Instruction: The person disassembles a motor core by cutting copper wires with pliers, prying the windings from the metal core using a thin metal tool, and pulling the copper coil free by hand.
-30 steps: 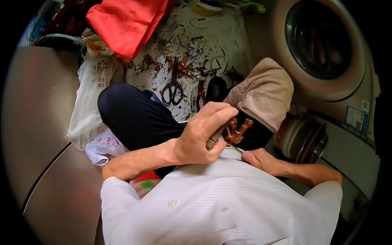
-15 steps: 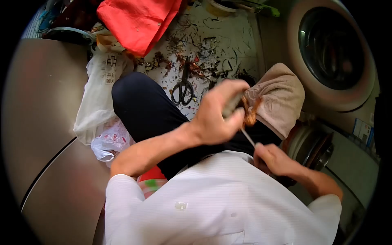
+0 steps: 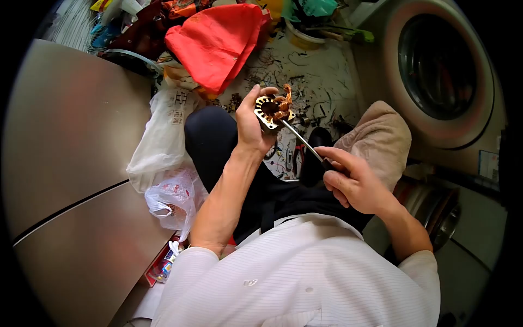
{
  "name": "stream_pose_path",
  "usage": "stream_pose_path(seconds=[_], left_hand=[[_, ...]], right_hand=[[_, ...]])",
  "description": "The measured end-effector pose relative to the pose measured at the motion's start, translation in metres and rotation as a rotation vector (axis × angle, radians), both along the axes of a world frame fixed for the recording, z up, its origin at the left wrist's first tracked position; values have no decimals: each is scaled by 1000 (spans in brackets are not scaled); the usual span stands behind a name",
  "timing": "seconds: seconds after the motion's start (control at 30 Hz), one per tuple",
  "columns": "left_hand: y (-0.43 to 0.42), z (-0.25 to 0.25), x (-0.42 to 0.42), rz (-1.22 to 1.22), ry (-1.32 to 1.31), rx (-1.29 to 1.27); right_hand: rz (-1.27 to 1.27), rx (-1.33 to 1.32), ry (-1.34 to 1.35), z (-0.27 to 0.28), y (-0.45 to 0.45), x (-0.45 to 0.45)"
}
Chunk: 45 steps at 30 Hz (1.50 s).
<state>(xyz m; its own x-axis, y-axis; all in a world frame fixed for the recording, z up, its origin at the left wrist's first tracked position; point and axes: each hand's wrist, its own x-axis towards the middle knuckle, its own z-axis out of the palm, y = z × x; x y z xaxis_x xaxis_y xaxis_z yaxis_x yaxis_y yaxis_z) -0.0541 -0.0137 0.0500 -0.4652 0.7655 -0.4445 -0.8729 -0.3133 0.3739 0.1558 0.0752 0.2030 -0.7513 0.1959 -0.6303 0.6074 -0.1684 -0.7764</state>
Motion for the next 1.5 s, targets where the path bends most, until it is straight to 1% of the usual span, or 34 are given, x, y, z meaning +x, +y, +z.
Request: stream_pose_path(seconds=[0.03,0.07,0.1,0.17,0.2,0.23,0.3,0.37,0.43,0.57,0.63,0.67,0.7,0.77,0.83,0.97,1.03,1.1,1.13,1.17,1.2,1.23,1.3,1.33,1.37,1.43,1.5], left_hand=[[0,-8,-2,-29,-56,121],[0,1,0,-21,-106,116],[1,3,1,-12,-152,125],[9,3,3,42,-132,55],[9,2,0,67,-145,-13],[9,1,-1,66,-142,-12],[10,-2,-4,161,-147,-107],[9,-9,-7,137,-131,-85],[7,-10,-7,151,-131,-86],[13,3,-10,258,-168,-89],[16,3,-12,311,-196,-72],[17,2,-13,321,-207,-43],[19,1,-13,324,-205,-37],[20,0,-13,339,-177,-74],[21,-2,-14,354,-210,-70],[27,-6,-15,393,-268,-4],[23,-10,-16,402,-245,30],[28,-8,-16,440,-230,10],[32,-8,-18,430,-213,-7],[27,-12,-13,424,-212,-48],[28,-10,-14,388,-203,-41],[27,-11,-11,393,-181,-65],[23,-18,-9,342,-117,-124],[21,-19,-10,312,-100,-150],[18,-15,-9,311,-96,-153],[13,-8,-10,190,44,-167],[8,-14,-13,139,89,-174]], right_hand=[[-33,-53,-15,2,1,-5],[-28,-55,-6,4,1,-11],[-93,-88,28,5,1,-16],[-221,-134,89,1,-1,-26],[-204,-141,102,-5,-1,-29],[-188,-147,110,-11,-2,-31],[-171,-108,124,-24,-9,-34],[-167,-124,113,-29,-9,-35],[-132,-26,76,-31,-11,-36],[-130,-10,66,-36,-11,-48],[-168,84,66,-40,-16,-50],[-179,121,109,-46,-19,-50],[-208,93,84,-44,-21,-53],[-225,174,136,-57,-24,-52],[-220,219,170,-65,-28,-51],[-213,333,246,-69,-34,-54],[-246,425,286,-87,-41,-52],[-225,436,296,-90,-40,-51],[-225,446,356,-107,-33,-51],[-222,439,392,-115,-31,-46],[-207,308,255,-89,-18,-52],[-204,98,184,-80,-1,-51],[-200,-106,121,-60,22,-54],[-124,-55,130,-56,29,-54],[-113,-21,170,-51,33,-54],[-42,-58,186,-33,43,-54],[-49,-108,187,-23,50,-54]])
